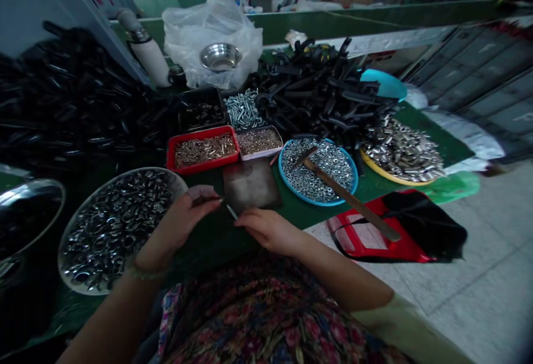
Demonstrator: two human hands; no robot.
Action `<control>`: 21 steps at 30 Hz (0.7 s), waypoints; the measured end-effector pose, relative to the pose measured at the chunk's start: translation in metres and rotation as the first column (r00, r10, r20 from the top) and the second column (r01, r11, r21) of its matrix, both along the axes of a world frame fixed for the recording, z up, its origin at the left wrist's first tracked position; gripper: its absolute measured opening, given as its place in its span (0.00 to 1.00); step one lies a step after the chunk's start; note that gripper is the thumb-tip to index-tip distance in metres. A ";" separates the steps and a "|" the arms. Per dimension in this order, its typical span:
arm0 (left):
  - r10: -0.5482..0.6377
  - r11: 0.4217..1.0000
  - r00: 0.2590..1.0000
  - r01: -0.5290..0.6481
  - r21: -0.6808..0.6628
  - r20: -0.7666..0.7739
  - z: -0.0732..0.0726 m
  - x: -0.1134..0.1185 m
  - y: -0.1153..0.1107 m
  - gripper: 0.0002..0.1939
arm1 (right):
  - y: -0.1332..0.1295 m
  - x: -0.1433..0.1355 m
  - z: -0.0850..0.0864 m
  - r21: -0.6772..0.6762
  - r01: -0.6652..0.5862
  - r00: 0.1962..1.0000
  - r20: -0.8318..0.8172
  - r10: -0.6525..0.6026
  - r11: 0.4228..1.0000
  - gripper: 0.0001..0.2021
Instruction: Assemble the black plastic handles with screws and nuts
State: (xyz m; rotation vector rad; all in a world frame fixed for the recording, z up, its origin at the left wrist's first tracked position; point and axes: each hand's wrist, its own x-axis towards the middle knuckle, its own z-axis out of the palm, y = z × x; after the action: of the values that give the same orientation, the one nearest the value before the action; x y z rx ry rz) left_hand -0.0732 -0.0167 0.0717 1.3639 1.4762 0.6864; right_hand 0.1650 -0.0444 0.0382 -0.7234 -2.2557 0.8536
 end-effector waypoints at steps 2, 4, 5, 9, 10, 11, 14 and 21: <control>-0.042 0.995 0.972 0.061 -0.076 0.229 0.001 0.032 -0.008 0.20 | 0.000 0.009 0.001 0.056 0.043 0.999 -0.009 -0.043 0.998 0.17; -0.119 0.985 0.943 0.152 -0.082 0.310 0.001 0.059 -0.005 0.24 | 0.000 0.024 -0.001 0.095 0.116 0.993 -0.032 -0.113 0.989 0.21; -0.191 0.973 0.930 0.222 -0.066 0.314 0.002 0.071 0.001 0.25 | 0.000 0.034 -0.002 0.110 0.150 0.988 -0.047 -0.146 0.983 0.22; -0.499 0.867 0.842 0.489 0.101 0.204 0.003 0.127 0.036 0.18 | -0.010 0.082 -0.009 0.078 0.399 0.911 -0.150 -0.385 0.914 0.20; -0.532 0.841 0.842 0.512 0.177 0.093 0.000 0.145 0.044 0.14 | -0.013 0.094 -0.011 0.025 0.482 0.863 -0.188 -0.469 0.876 0.19; -0.535 0.809 0.843 0.530 0.255 -0.055 -0.003 0.164 0.052 0.10 | -0.016 0.105 -0.013 -0.047 0.553 0.805 -0.225 -0.549 0.832 0.17; -0.457 0.710 0.781 0.609 0.353 -0.426 -0.020 0.217 0.066 0.07 | -0.023 0.129 -0.016 -0.285 0.640 0.646 -0.303 -0.701 0.713 0.14; -0.446 0.694 0.764 0.624 0.358 -0.467 -0.038 0.248 0.068 0.13 | -0.026 0.134 -0.019 -0.483 0.571 0.565 -0.355 -0.745 0.664 0.08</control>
State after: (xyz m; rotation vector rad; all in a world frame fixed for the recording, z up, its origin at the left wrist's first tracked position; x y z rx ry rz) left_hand 0.1749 0.0511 0.0335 2.3133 1.0635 0.4515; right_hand 0.2985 -0.0706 0.0193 -1.2188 -1.1785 0.8767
